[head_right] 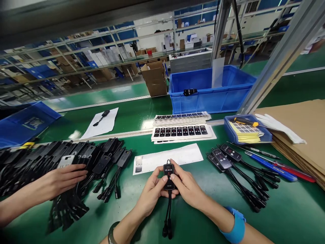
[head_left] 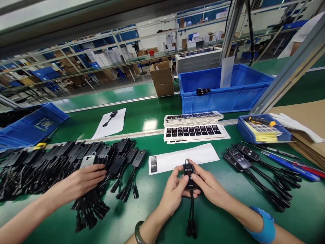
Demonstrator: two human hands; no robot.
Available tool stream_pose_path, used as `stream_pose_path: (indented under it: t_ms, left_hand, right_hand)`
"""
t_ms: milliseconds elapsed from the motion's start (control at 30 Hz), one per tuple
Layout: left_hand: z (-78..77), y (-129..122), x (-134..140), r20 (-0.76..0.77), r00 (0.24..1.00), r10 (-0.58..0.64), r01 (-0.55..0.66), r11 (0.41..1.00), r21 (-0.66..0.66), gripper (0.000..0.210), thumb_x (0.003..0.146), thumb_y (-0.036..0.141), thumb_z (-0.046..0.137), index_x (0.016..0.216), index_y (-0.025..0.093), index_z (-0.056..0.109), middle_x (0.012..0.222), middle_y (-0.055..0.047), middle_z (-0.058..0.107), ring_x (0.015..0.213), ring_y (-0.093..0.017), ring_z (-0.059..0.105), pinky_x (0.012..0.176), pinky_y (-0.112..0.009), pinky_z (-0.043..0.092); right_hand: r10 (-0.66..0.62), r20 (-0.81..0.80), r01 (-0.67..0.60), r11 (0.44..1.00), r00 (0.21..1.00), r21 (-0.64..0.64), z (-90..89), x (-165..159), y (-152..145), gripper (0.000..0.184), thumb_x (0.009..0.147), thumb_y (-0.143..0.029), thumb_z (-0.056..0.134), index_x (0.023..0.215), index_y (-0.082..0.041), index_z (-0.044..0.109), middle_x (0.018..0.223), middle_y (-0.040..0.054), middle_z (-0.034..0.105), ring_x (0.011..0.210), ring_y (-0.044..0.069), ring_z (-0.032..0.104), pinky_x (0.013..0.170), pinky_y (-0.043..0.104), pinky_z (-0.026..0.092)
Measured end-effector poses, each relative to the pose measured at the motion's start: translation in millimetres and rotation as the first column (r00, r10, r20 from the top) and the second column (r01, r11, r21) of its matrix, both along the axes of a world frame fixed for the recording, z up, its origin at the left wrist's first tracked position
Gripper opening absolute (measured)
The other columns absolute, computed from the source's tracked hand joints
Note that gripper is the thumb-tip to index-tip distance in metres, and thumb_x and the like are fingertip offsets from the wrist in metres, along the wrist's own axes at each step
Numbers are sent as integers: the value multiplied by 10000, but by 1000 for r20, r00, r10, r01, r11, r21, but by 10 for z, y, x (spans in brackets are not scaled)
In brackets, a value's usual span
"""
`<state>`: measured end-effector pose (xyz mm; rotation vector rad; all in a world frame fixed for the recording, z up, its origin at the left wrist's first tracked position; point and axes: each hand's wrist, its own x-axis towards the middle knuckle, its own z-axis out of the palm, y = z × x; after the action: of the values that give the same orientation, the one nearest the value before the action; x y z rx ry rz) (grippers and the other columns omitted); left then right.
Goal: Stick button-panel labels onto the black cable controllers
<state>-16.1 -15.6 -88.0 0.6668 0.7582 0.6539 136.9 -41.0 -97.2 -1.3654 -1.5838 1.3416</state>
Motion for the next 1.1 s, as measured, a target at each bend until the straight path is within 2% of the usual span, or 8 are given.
stream_pose_path:
  t_ms: [167,333,433,567,667,833,1000,1100]
  left_hand:
    - [-22,-21,21,-46,999,-12,14,999,44,498,732,514,640,1023,180,412,830,-108,544,684,-242,604,523,-208,543]
    - [36,-23,11,-79,997,-5,13,995,97,521,776,549,455,1202,287,310,1023,-84,530,865,-159,605,690,-150,570]
    - [22,19,-40,-165,983,-82,115,971,207,589,778,598,316,1282,300,251,1062,-83,521,947,-163,584,893,-291,593]
    - [-55,104,-131,-435,900,6,239,828,506,394,797,564,502,1150,395,462,1248,38,407,1235,-179,391,1253,-514,265]
    - [-98,129,-162,-601,793,97,382,689,615,424,782,530,510,1176,511,353,1364,161,200,1370,-107,107,1296,-491,-21]
    - [-142,90,-135,-783,608,131,614,547,569,630,713,604,428,1249,488,119,1399,143,-50,1380,-126,-93,1267,-572,-28]
    - [-135,65,-107,-858,493,144,724,478,497,704,709,627,398,1291,415,63,1401,58,-117,1379,-180,-124,1250,-619,46]
    - [-110,69,-93,-880,447,159,752,466,466,760,706,602,474,1301,392,49,1401,15,-123,1377,-185,-134,1245,-623,47]
  right_hand:
    - [-23,104,21,1000,994,21,-57,-47,-3,661,940,-529,240,1469,-137,186,994,55,526,608,14,490,584,142,497]
    - [-150,419,6,946,895,325,-69,-54,-2,686,920,-489,349,1484,-142,174,1242,84,393,1056,97,474,908,226,486]
    - [-223,564,-43,907,795,419,69,40,0,583,926,-371,327,1458,-147,248,1213,90,378,1052,95,452,894,225,485]
    - [-320,783,46,935,533,351,427,406,-8,547,908,-305,354,1404,-77,368,1156,116,392,999,126,461,925,297,467]
    - [-262,928,207,955,265,211,646,781,-13,545,910,-265,371,1415,-61,362,1188,124,380,1042,157,448,957,324,439]
    - [-148,989,288,947,6,140,703,1177,23,521,883,-126,304,1388,-51,410,1151,141,423,1035,193,464,953,323,403]
    - [-186,980,285,938,-71,198,680,1040,132,559,855,-82,256,1393,-56,408,1172,175,421,1040,267,455,879,383,401]
    - [-211,974,139,970,79,199,677,696,290,495,901,-194,332,1382,-125,427,1257,129,382,1089,253,433,925,398,388]
